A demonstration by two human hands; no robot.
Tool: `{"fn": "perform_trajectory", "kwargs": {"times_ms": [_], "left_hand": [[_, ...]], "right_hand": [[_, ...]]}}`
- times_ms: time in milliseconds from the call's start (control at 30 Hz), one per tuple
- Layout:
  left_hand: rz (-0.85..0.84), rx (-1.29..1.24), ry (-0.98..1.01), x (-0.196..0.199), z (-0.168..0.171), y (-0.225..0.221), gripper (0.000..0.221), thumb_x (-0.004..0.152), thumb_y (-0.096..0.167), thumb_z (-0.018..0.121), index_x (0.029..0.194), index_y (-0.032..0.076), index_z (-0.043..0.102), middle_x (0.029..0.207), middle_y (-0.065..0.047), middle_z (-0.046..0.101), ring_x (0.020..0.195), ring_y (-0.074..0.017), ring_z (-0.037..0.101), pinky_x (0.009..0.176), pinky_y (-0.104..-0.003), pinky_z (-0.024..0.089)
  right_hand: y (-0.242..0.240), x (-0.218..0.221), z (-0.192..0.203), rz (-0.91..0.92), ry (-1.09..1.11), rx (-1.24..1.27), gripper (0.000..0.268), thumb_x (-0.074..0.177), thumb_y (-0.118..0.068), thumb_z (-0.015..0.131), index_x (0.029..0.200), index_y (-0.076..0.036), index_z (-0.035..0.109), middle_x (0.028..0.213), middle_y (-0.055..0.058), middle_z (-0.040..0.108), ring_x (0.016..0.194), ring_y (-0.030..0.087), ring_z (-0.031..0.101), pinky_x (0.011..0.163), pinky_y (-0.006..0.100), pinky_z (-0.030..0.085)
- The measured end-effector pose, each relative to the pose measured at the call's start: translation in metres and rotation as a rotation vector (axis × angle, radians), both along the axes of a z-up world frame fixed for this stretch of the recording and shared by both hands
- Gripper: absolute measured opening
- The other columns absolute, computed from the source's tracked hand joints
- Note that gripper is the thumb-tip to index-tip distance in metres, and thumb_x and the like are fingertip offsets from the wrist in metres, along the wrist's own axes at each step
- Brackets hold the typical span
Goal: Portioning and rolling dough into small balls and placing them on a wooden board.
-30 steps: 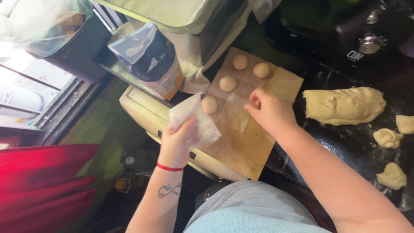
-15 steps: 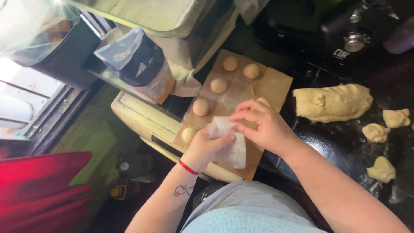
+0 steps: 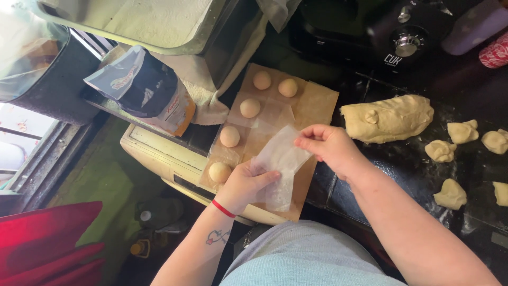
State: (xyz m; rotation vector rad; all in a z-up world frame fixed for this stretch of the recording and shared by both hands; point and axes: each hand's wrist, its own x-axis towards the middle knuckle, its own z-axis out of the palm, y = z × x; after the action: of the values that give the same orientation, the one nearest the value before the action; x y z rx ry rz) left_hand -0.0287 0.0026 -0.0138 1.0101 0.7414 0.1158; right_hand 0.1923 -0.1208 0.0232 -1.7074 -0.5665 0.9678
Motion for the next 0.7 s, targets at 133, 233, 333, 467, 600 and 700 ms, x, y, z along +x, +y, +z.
{"fn": "perform_trajectory", "kwargs": {"times_ms": [133,233,333,467,600,700], "left_hand": [[0.041,0.114,-0.145,-0.01,-0.02,0.002,0.022,0.093,0.015,0.09,0.112,0.009,0.083,0.096,-0.005,0.082,0.092,-0.0136,0.076,0.084,-0.031,0.067],[0.063,0.182,-0.099,-0.018,-0.009,0.008,0.017,0.096,0.015,0.085,0.112,0.012,0.085,0.096,-0.004,0.083,0.094,-0.0125,0.076,0.085,-0.029,0.067],[0.106,0.263,-0.181,-0.028,0.004,0.016,0.018,0.096,0.019,0.085,0.114,0.015,0.085,0.102,-0.007,0.083,0.095,-0.0159,0.075,0.086,-0.034,0.068],[0.106,0.233,-0.159,-0.042,0.037,0.025,0.026,0.096,0.009,0.08,0.122,0.009,0.084,0.105,-0.011,0.085,0.091,-0.0158,0.078,0.08,-0.033,0.07],[0.093,0.278,-0.11,-0.037,0.056,0.024,0.044,0.092,0.011,0.084,0.136,0.009,0.079,0.117,-0.021,0.083,0.103,-0.0226,0.081,0.089,-0.043,0.071],[0.154,0.152,-0.26,-0.023,0.035,0.004,0.051,0.089,0.012,0.089,0.139,0.011,0.078,0.124,-0.014,0.081,0.113,-0.0183,0.073,0.097,-0.037,0.066]], "right_hand": [[-0.011,0.014,0.01,-0.054,-0.076,0.003,0.011,0.1,-0.012,0.08,0.109,-0.008,0.082,0.081,0.002,0.073,0.069,0.005,0.056,0.051,0.017,0.041],[-0.018,0.023,0.01,-0.055,-0.448,-0.014,0.013,0.103,-0.027,0.083,0.111,-0.018,0.085,0.084,0.003,0.079,0.083,0.009,0.069,0.06,0.027,0.055],[-0.023,0.014,0.02,-0.127,-0.754,-0.025,0.01,0.101,-0.023,0.088,0.11,-0.02,0.086,0.088,-0.003,0.08,0.082,0.01,0.073,0.067,0.021,0.059],[-0.022,0.0,0.017,-0.13,-0.838,0.093,0.011,0.095,-0.02,0.093,0.104,-0.019,0.086,0.082,-0.002,0.078,0.066,0.01,0.068,0.059,0.022,0.059],[-0.021,-0.004,0.012,-0.092,-0.67,0.128,0.008,0.096,-0.021,0.09,0.102,-0.019,0.086,0.079,-0.005,0.078,0.061,0.005,0.062,0.056,0.022,0.058],[-0.02,-0.007,0.012,-0.039,-0.57,0.138,0.003,0.099,-0.019,0.086,0.102,-0.019,0.087,0.074,-0.007,0.076,0.064,0.0,0.058,0.058,0.018,0.055]]}}
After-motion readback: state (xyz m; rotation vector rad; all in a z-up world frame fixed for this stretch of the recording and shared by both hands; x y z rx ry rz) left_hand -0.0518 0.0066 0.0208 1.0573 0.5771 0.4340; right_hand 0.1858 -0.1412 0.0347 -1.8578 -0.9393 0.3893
